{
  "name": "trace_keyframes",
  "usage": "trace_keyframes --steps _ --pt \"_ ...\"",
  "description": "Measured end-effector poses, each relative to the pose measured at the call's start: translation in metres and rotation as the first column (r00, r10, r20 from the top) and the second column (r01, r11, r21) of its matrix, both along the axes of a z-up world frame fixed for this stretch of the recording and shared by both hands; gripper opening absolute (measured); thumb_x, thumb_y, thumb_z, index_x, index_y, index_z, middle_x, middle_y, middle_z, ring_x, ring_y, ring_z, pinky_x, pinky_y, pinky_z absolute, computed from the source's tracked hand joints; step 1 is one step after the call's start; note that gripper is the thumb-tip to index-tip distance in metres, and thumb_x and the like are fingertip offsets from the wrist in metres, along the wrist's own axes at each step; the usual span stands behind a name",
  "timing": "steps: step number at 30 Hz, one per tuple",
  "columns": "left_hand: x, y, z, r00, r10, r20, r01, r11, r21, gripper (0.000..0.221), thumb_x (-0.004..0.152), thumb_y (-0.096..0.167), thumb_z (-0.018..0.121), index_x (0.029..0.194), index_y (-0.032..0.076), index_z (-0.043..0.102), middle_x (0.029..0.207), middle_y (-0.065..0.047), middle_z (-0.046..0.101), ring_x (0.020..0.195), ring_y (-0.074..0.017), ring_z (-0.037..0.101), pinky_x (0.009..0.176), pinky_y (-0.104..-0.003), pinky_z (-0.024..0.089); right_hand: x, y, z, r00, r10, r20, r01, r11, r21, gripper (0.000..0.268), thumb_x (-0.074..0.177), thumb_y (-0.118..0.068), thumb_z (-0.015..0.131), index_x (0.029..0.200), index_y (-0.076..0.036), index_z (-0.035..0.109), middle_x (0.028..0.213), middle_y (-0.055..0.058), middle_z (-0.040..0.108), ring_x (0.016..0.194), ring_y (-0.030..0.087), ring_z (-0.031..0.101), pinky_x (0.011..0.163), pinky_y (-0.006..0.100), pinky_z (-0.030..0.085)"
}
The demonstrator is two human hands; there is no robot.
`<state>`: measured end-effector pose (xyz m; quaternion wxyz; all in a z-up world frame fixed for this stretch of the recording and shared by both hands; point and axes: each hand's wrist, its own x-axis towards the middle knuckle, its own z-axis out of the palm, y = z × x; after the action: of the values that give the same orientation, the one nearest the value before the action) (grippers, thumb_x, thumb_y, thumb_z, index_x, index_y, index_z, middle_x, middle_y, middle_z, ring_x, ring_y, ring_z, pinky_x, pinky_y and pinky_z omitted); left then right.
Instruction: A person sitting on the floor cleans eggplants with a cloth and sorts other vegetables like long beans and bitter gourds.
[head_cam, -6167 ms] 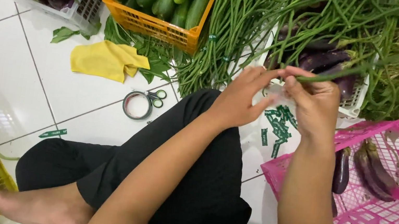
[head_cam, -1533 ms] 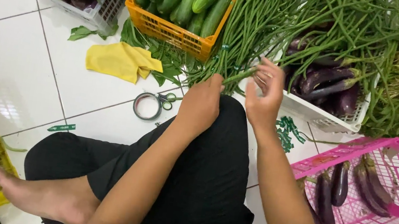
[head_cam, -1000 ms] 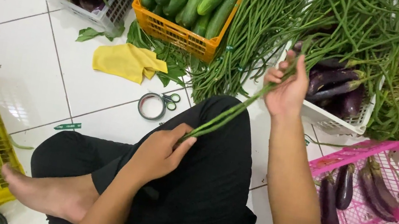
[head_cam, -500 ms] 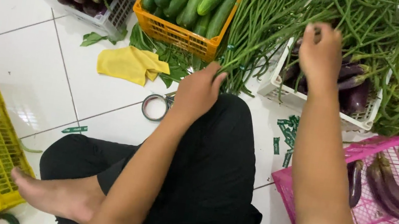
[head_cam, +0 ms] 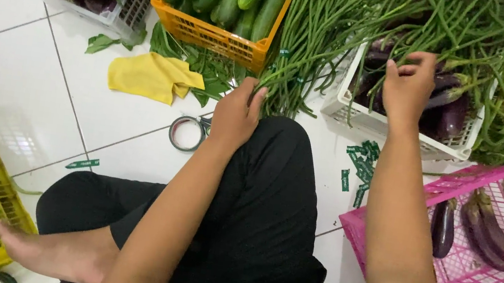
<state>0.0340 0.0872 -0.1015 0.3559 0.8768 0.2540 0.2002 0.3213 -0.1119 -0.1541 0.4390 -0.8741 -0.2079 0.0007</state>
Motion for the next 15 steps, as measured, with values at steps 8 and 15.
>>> trace_keyframes --steps 8,15 --pt "0.005 0.0 -0.002 1.0 -0.008 0.02 0.009 0.998 -0.062 0.026 0.109 0.025 0.053 0.113 0.002 0.062 0.065 -0.018 0.063 0.062 -0.0329 0.067 0.055 -0.04 0.053 -0.003 -0.008 0.006 0.834 0.059 -0.549 0.166 0.922 0.351 0.051 0.099 -0.016 0.075 0.138 0.005 0.052 0.09 0.0 0.064 0.062 0.002 0.057 0.052 0.014 0.051" --pt "0.005 0.001 0.0 1.0 -0.029 0.01 0.03 0.993 -0.116 0.025 0.109 0.024 0.051 0.112 0.001 0.062 0.061 -0.016 0.06 0.056 -0.0296 0.062 0.052 -0.037 0.05 -0.033 -0.01 0.039 0.685 0.222 -0.694 0.164 0.881 0.444 0.03 0.1 -0.013 0.068 0.128 -0.003 0.06 0.087 -0.006 0.058 0.063 -0.003 0.048 0.052 0.007 0.043"
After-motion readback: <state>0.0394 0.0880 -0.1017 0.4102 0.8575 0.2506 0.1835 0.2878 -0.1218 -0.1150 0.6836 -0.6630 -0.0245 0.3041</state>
